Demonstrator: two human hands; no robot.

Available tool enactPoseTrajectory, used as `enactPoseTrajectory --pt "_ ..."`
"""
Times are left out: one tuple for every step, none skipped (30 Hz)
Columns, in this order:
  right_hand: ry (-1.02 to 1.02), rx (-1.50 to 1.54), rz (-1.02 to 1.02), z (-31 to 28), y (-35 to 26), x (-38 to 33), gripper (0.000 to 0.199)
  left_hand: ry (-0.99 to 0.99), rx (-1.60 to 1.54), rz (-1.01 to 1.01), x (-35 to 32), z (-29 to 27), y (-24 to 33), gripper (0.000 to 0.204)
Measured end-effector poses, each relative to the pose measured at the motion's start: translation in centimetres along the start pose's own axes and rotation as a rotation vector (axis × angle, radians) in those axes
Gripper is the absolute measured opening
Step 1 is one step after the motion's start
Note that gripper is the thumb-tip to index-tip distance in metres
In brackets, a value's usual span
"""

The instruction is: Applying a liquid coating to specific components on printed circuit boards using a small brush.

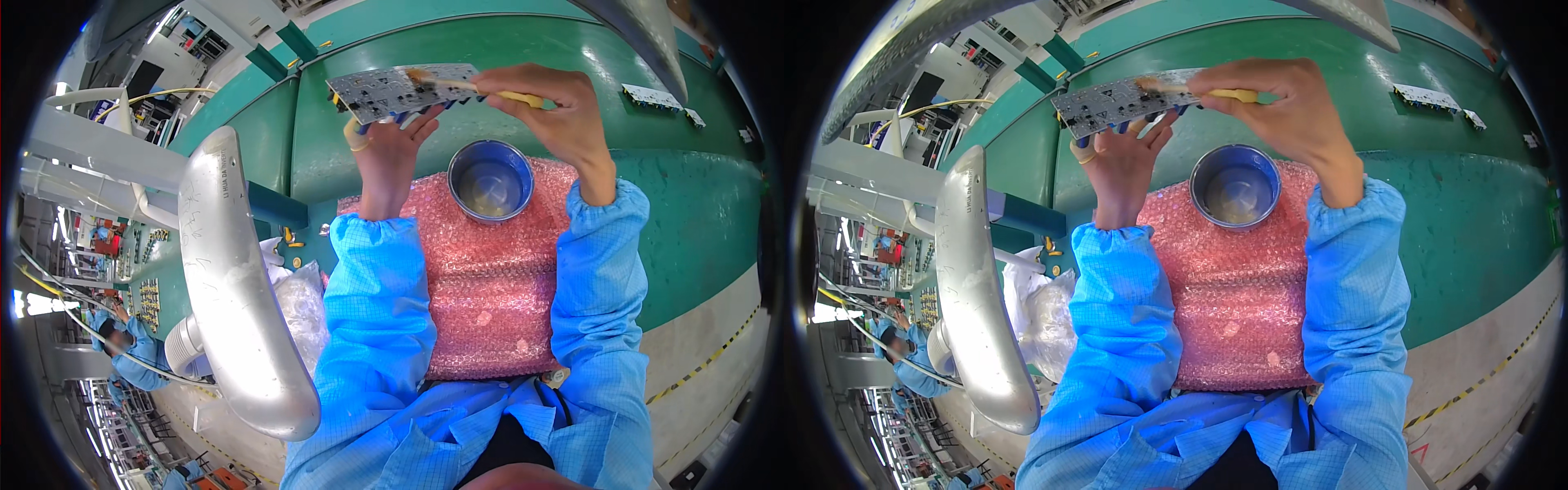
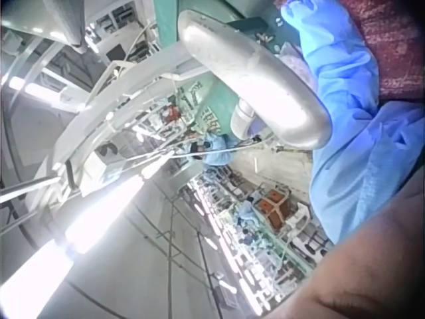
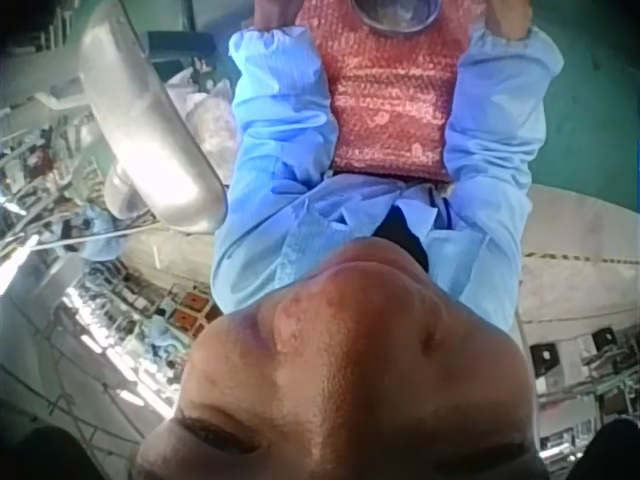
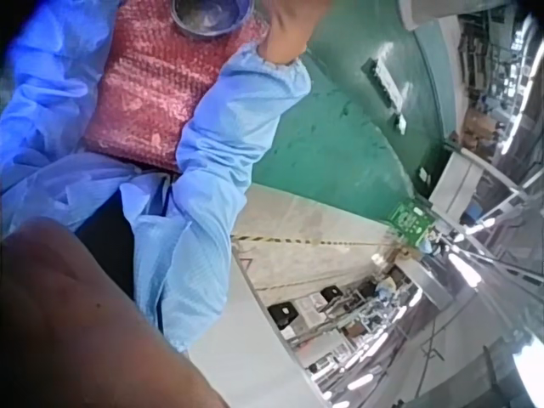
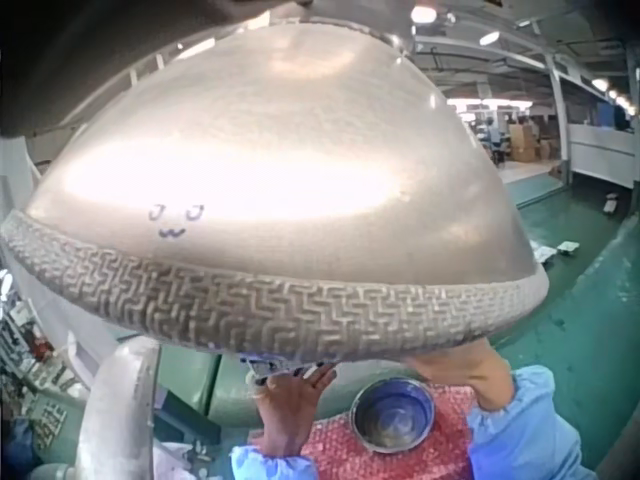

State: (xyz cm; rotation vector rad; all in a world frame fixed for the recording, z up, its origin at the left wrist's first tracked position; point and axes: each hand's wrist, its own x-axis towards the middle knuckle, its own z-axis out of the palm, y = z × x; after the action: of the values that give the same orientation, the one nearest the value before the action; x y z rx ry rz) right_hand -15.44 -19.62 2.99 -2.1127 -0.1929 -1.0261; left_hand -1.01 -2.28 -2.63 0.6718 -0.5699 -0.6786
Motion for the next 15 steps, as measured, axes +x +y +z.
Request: enactPoseTrajectory --pt "0.002 0.004 -0.003 -0.4 -0.1 -0.1 0.021 0.000 0.005 0.002 -0.1 -0.2 0.2 0.058" --pt "-0.006 0.029 0.005 -1.0 -0.2 -0.2 0.019 0.058 0.013 0.008 -0.2 -0.5 0.3 0.057" --pt "-0.011 0.048 0.015 -1.4 -0.3 -0.3 0.018 0.110 0.018 0.011 -0.1 -0.4 0.3 0.057" --pt "-0.005 0.045 0.014 -1.3 -0.4 -0.2 0.018 0.104 0.020 0.009 0.0 -0.3 0.4 0.057" --pt "0.079 0.049 0.008 -0.8 -0.5 0.1 0.017 0.089 0.052 0.000 -0.1 -0.1 0.4 0.056" --pt "0.162 0.054 0.001 -0.4 -0.6 0.3 0.017 0.074 0.083 -0.007 -0.1 0.1 0.4 0.056" --pt "0.167 0.050 -0.001 0.1 -0.6 0.3 0.017 0.067 0.084 -0.008 -0.1 0.2 0.1 0.056" --pt "0.132 0.043 -0.003 0.6 -0.4 0.2 0.019 0.052 0.065 -0.023 -0.1 0.3 -0.5 0.055" --pt "0.095 0.042 -0.006 1.0 -0.4 0.2 0.022 0.042 0.048 -0.035 -0.2 0.4 -0.6 0.055" --pt "0.096 0.043 -0.008 0.6 -0.6 0.2 0.022 0.042 0.050 -0.033 -0.2 0.3 -0.5 0.055" --pt "0.036 0.048 -0.018 0.0 -0.9 0.2 0.023 0.078 0.027 -0.023 -0.1 0.2 -0.3 0.055" --pt "-0.025 0.053 -0.026 -0.5 -1.0 0.1 0.023 0.116 0.004 -0.016 -0.2 0.1 -0.2 0.054" --pt "-0.025 0.054 -0.025 -0.8 -1.0 0.1 0.023 0.116 0.004 -0.016 -0.2 0.0 0.0 0.054" --pt "0.009 0.067 -0.028 -1.0 -1.0 0.0 0.023 0.133 0.033 -0.021 -0.1 -0.1 0.1 0.055" --pt "0.044 0.077 -0.032 -1.1 -1.1 0.0 0.023 0.146 0.062 -0.026 0.0 -0.1 0.2 0.055"
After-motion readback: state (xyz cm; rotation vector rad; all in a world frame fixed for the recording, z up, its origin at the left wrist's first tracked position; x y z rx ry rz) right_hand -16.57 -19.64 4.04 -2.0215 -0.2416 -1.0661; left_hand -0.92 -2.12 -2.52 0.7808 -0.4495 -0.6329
